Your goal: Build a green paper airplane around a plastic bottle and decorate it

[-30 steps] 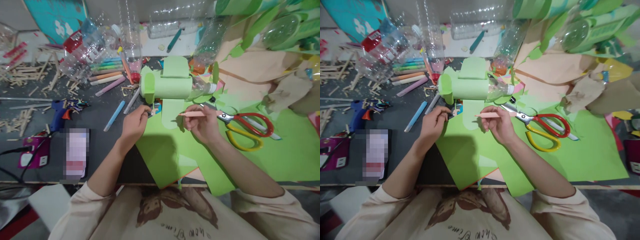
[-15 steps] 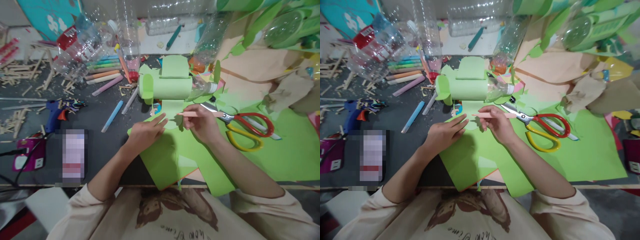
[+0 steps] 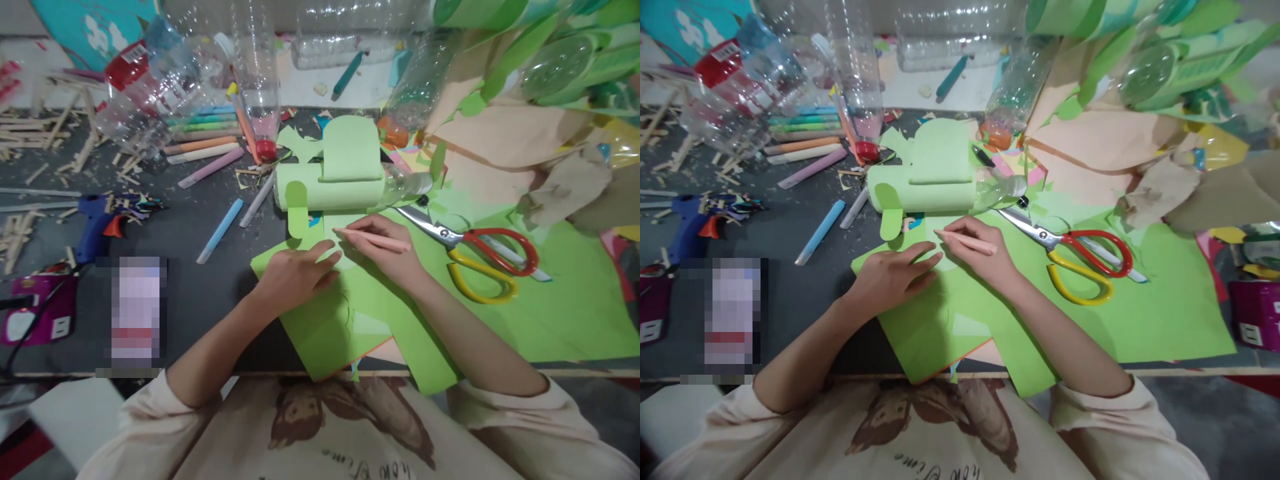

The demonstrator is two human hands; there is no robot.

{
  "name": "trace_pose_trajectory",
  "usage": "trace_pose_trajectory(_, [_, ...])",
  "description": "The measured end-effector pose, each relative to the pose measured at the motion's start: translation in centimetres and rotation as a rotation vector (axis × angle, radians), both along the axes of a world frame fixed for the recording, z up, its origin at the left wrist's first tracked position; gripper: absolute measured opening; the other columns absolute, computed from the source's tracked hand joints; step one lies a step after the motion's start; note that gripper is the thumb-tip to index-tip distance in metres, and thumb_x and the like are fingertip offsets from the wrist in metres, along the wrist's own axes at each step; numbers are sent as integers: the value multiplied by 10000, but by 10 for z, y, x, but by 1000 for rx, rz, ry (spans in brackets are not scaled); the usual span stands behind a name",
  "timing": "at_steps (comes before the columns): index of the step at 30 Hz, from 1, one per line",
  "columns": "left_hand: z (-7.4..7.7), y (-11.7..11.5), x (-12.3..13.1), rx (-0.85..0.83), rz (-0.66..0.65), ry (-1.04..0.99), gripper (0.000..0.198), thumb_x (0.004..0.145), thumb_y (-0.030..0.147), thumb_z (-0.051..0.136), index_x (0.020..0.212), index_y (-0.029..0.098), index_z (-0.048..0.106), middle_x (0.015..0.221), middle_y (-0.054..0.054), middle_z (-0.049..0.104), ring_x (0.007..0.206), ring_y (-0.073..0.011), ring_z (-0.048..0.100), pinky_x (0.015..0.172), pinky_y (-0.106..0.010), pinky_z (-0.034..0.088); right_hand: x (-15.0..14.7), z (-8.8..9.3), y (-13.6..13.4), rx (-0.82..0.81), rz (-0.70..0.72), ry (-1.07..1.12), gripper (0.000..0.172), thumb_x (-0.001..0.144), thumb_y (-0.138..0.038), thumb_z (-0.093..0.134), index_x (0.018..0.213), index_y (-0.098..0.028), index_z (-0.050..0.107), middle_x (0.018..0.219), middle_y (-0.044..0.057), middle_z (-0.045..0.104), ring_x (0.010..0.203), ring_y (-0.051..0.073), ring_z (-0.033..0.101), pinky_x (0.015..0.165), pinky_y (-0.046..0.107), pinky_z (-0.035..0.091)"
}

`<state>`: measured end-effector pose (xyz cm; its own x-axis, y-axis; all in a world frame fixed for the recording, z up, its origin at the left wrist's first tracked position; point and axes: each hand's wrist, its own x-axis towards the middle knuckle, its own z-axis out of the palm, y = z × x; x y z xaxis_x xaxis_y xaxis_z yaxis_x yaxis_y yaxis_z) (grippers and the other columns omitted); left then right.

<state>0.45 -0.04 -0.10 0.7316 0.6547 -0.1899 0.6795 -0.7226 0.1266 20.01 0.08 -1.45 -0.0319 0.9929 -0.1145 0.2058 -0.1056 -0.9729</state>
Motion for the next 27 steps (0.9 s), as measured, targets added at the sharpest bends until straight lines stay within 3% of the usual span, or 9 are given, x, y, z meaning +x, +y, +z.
trace_pose_trajectory(12, [-5,-2,0,10,12,-54,335,1000,358,439,1277,271,606,1303,-44,638,700,-161,699,567,-303,480,1,1,0,-24,58,-40,126,804,-305,686,840,-208,758,848,48,777,782,206,697,653,321,512])
trace_pose_trajectory(27, [-5,-1,-2,27,3,-60,303,997,357,441,1242,270,597,1281,-38,655,646,-129,679,555,-288,460,2,2,-2,-29,-6,-13,86,787,-271,688,773,-214,751,791,37,761,765,203,683,669,333,507])
